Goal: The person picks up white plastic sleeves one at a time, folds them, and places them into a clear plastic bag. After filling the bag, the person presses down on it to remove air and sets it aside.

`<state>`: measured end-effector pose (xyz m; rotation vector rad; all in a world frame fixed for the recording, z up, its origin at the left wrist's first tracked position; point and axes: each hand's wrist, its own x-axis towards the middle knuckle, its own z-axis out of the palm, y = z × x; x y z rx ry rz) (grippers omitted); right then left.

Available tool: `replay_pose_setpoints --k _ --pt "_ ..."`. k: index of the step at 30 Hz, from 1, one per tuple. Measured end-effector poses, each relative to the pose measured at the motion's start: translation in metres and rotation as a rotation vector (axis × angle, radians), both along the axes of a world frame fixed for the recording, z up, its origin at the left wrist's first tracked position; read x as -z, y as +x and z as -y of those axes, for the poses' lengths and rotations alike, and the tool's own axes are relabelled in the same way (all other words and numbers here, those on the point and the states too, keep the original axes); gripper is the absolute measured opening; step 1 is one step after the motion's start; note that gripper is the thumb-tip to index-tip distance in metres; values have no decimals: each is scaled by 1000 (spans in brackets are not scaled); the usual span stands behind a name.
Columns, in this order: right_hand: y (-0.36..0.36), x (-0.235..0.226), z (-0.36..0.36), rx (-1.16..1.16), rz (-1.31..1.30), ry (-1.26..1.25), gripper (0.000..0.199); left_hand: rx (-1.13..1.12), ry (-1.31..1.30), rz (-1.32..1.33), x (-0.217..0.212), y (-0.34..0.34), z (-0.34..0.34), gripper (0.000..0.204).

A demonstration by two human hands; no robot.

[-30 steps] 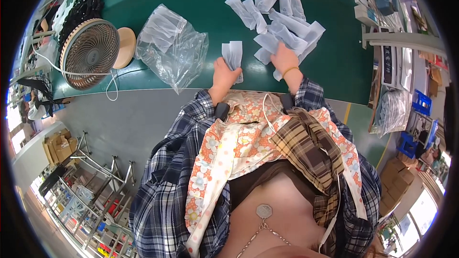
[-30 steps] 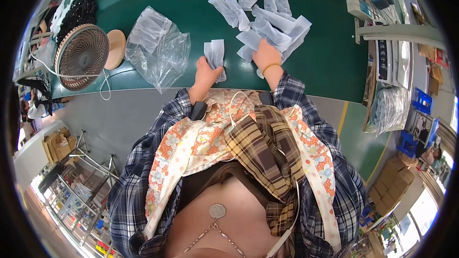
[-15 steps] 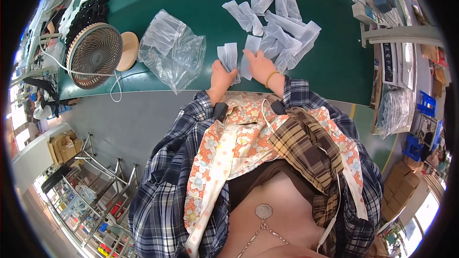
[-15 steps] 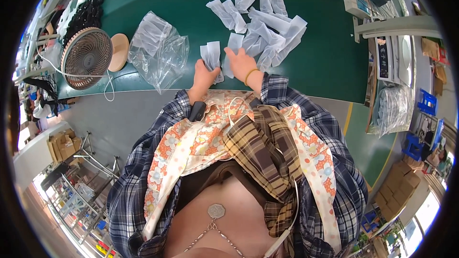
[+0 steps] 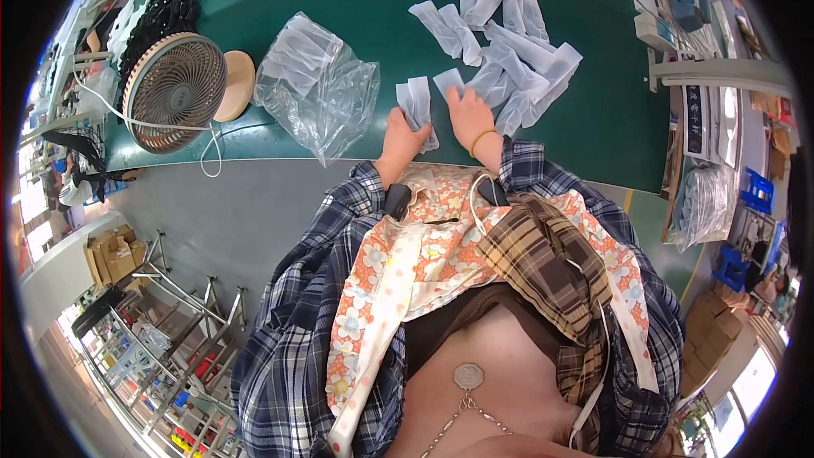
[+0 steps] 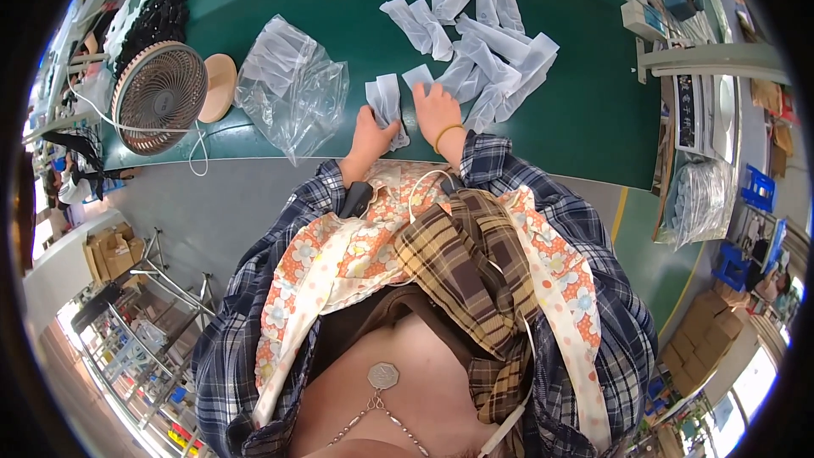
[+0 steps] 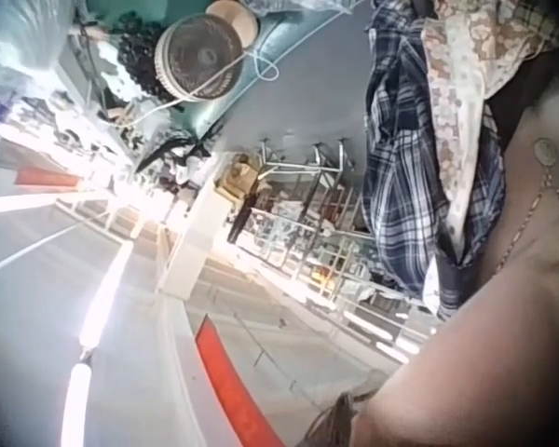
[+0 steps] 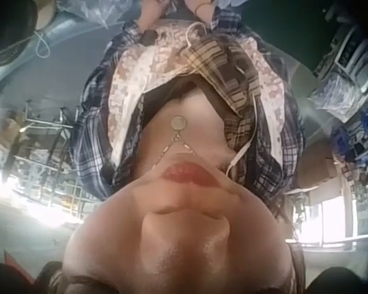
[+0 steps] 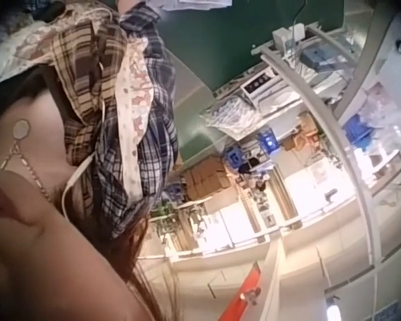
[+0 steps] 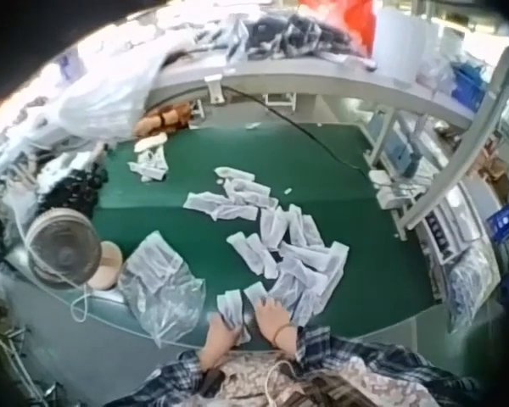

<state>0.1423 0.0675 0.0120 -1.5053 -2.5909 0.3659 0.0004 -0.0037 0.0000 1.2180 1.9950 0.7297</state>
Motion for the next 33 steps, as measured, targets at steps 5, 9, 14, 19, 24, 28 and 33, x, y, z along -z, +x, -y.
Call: replay_pose_setpoints --k 5,9,14,19,24,28,33 --pt "-10 -12 1 147 52 -247 22 16 8 -17 1 0 1 61" --pt "-5 -6 -21 74 18 -516 26 37 16 -21 0 2 2 66" --pt "-9 -10 -17 351 -352 -1003 29 9 -79 -127 -17 16 3 77" --pt "6 -3 -19 90 -372 -451 24 -71 -205 -176 -8 17 0 87" --pt "37 -4 -35 119 3 109 25 -85 -210 -210 -12 20 -2 87" --pt "36 -15 -10 -226 117 -8 29 -88 -229 -209 -12 19 -3 86" --pt "37 -14 -16 -56 -31 -197 28 -92 -216 -218 -14 19 -3 88"
